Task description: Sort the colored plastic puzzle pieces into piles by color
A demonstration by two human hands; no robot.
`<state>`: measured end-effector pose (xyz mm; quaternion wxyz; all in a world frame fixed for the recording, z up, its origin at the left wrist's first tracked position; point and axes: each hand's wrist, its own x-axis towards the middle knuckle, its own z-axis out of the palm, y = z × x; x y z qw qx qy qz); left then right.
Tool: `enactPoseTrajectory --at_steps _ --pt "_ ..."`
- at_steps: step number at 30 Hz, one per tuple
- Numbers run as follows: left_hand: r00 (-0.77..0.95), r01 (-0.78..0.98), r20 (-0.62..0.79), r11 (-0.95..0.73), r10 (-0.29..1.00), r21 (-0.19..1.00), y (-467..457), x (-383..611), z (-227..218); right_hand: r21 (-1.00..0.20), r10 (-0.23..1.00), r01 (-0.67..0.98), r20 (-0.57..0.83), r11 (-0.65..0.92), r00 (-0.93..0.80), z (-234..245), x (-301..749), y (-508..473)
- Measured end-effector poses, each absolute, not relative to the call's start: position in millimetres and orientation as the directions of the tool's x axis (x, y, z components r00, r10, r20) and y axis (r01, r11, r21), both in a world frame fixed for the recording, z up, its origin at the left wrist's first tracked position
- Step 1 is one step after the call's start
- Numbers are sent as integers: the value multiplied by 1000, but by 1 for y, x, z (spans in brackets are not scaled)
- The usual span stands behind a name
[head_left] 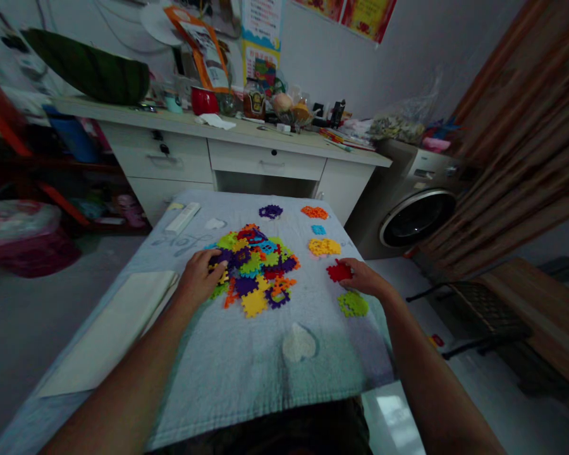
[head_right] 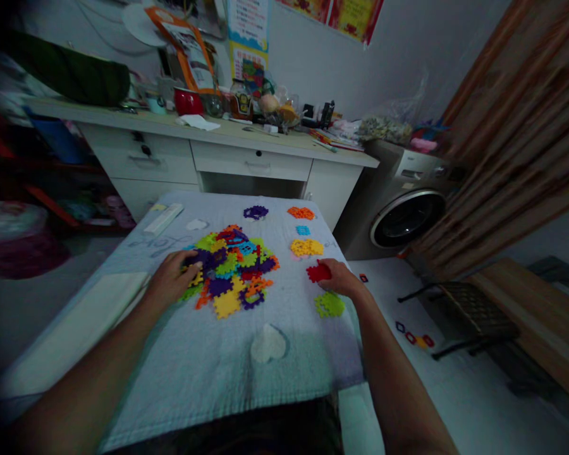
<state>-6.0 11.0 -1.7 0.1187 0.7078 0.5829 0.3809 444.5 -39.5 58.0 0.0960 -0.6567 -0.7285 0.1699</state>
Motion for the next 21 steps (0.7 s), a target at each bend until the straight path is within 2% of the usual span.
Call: enactPoseTrajectory --at_steps 8,21 --pt "48 740 414 -311 909 596 11 -6 -1 -327 998 943 9 68 -69 70 438 -55" --pt "51 745 426 -318 903 586 12 -7 -5 -324 983 937 -78 132 -166 75 428 -109"
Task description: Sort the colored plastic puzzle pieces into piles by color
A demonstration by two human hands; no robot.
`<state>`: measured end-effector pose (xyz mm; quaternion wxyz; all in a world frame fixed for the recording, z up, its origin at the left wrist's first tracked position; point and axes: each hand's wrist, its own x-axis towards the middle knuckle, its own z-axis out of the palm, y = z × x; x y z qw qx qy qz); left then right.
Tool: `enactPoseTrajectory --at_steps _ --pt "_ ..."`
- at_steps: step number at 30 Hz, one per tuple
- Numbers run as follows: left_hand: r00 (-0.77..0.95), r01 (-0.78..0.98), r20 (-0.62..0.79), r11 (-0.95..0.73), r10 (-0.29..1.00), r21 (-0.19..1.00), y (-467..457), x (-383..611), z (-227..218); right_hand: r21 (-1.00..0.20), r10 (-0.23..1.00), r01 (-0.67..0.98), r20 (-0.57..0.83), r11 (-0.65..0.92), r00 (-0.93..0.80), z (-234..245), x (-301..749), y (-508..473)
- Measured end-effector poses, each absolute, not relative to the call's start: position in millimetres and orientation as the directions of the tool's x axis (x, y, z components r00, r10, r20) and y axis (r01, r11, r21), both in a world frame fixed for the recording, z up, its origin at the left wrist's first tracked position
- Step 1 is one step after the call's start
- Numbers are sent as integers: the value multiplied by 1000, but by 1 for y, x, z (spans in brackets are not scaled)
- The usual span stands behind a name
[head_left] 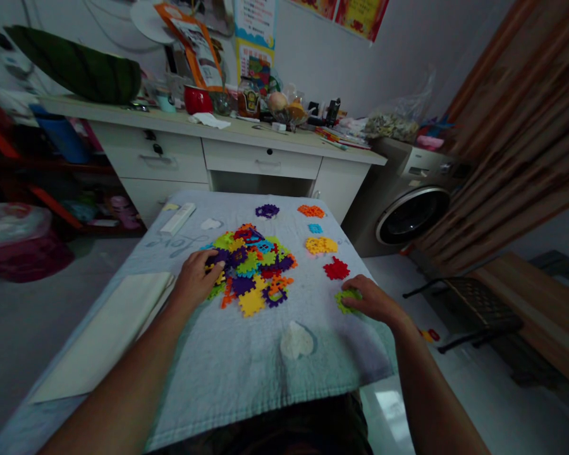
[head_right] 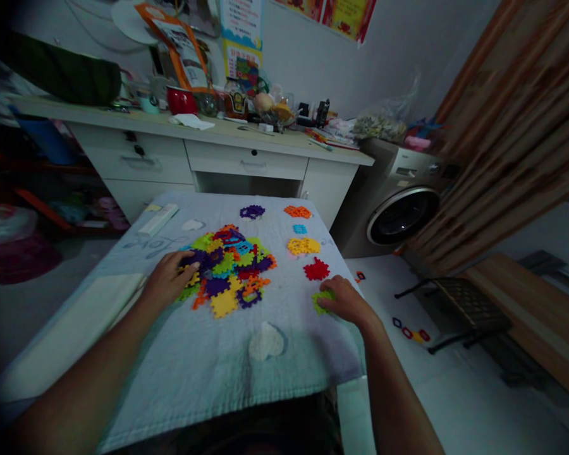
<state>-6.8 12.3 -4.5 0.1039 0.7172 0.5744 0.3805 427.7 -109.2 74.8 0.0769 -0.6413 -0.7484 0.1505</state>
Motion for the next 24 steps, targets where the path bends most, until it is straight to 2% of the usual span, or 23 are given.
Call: enactPoseTrajectory --at_steps 6,10,19,24 --pt "50 745 432 -322 901 584 13 -8 -5 -309 988 939 20 151 -153 82 431 -63" --pt "53 745 419 -315 906 587 12 -7 -3 -256 996 967 86 19 3 74 429 -6" --pt "54 740 395 -303 917 601 11 -7 -2 -167 998 984 13 -57 60 47 435 57" --pt "42 741 395 -294 918 604 10 -6 0 -198 996 980 78 -31 48 53 439 43"
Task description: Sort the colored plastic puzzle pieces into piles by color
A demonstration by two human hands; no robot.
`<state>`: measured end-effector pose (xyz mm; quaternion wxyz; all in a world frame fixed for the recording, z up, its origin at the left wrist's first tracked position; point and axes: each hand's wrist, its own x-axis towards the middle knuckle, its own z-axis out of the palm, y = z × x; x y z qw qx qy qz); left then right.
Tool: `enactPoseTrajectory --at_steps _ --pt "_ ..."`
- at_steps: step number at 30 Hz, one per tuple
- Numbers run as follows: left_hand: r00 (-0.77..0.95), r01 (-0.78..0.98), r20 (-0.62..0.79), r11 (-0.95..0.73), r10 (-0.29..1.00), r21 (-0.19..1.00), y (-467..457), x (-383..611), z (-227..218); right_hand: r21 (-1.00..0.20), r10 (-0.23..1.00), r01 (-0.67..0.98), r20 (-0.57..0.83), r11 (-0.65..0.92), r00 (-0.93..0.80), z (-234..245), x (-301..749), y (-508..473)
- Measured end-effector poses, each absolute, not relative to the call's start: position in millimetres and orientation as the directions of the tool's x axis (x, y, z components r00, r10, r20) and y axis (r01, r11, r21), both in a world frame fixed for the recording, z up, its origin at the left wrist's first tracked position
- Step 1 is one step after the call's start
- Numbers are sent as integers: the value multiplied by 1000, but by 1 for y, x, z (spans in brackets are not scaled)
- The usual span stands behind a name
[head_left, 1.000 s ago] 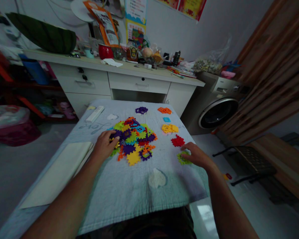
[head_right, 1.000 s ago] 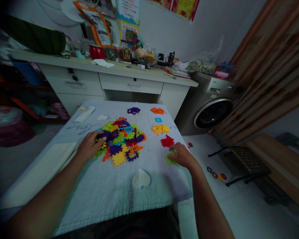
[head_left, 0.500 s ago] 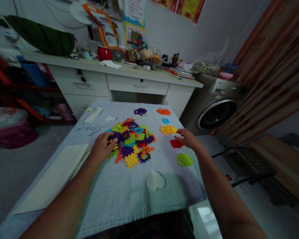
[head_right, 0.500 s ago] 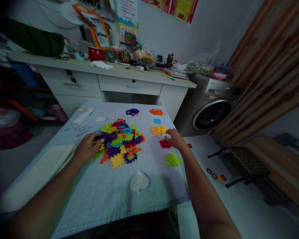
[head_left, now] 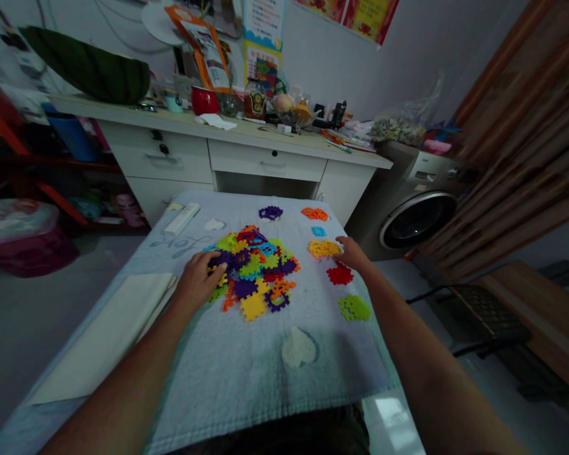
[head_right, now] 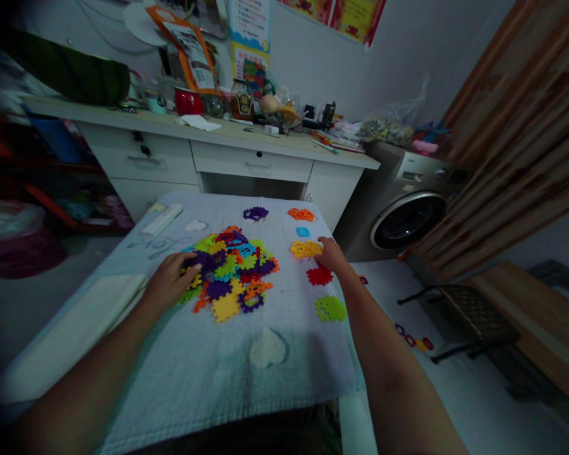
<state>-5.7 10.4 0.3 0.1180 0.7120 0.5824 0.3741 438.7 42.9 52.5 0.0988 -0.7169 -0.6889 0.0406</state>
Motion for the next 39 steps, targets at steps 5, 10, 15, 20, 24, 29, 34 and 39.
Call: enactPoseTrajectory --at_steps 5,10,15,20,24,29,34,39 --pt "39 735 400 -298 916 609 10 -5 0 -240 1000 971 -8 6 -8 62 444 3" --pt "36 736 407 -300 913 607 10 -5 -1 -276 994 961 -98 16 -45 61 440 -24" --pt "43 742 405 -301 913 599 11 -5 -1 -280 991 959 -107 50 -83 63 439 -29" --pt "46 733 413 -312 910 605 10 -4 0 -219 997 973 2 70 -71 75 417 -30" --pt "38 729 406 -303 913 614 10 -2 1 -357 964 896 114 264 -239 81 362 -28" --pt "26 717 420 -309 907 625 11 -2 -1 -409 919 823 167 394 -357 74 283 -20" --pt "17 720 435 -313 900 619 12 -2 -2 -400 923 839 261 369 -282 51 253 -9" --pt "21 714 438 -320 899 623 12 -2 -2 -477 930 811 302 339 -211 33 255 -8"
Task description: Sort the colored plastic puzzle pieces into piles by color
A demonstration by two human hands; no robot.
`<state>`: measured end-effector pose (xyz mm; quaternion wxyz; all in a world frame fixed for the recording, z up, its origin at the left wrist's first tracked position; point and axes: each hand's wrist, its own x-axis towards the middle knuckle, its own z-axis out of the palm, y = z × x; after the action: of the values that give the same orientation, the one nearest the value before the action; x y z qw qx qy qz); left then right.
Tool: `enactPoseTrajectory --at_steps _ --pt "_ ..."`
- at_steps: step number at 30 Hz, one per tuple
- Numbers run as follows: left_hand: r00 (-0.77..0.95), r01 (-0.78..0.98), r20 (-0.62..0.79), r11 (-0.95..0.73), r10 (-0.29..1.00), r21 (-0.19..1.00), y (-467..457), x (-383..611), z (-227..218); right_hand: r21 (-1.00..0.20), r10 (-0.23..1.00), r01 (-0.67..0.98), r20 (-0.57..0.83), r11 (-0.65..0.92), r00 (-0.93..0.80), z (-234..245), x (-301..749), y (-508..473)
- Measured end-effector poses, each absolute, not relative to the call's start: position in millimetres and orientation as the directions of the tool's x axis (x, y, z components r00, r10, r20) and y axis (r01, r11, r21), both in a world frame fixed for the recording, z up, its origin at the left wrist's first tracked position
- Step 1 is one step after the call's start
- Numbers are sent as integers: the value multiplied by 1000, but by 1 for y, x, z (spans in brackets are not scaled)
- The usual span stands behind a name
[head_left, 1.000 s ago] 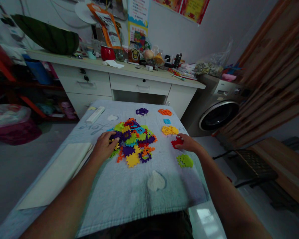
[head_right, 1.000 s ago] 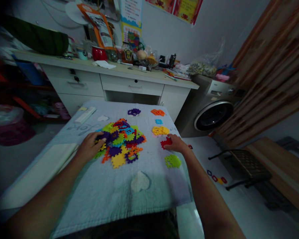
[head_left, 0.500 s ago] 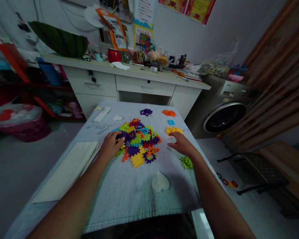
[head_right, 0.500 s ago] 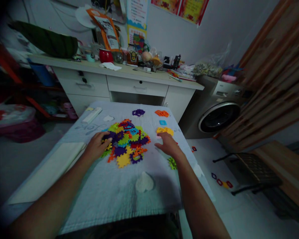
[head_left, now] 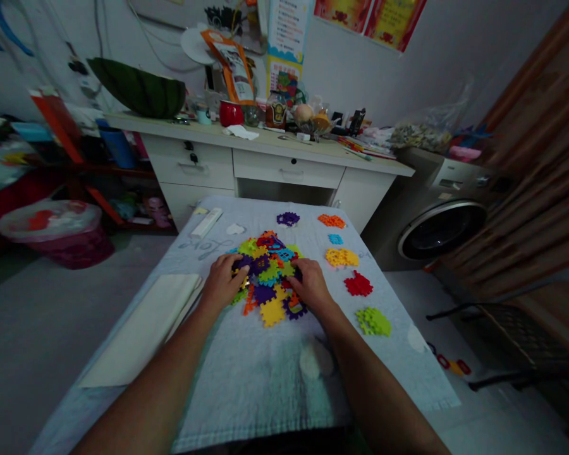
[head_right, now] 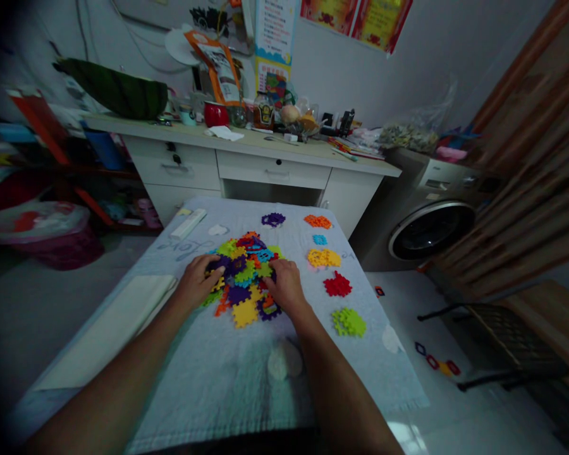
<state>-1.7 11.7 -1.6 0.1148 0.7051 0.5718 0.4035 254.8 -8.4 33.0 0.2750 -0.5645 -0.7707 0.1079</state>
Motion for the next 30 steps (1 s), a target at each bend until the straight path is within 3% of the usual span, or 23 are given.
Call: enactPoseTrajectory --at_steps 6,15,24,30 --pt "26 714 434 -321 900 622 12 -1 -2 -519 893 750 396 410 -214 34 260 -16" --pt "26 719 434 -318 901 618 12 -1 -1 -576 886 718 448 391 -122 40 266 -19" --pt "26 714 434 -320 900 622 12 0 -2 -573 888 726 446 380 -113 33 272 -15" --pt "37 715 413 -313 910 625 10 1 1 -528 917 781 372 335 -143 28 276 -11"
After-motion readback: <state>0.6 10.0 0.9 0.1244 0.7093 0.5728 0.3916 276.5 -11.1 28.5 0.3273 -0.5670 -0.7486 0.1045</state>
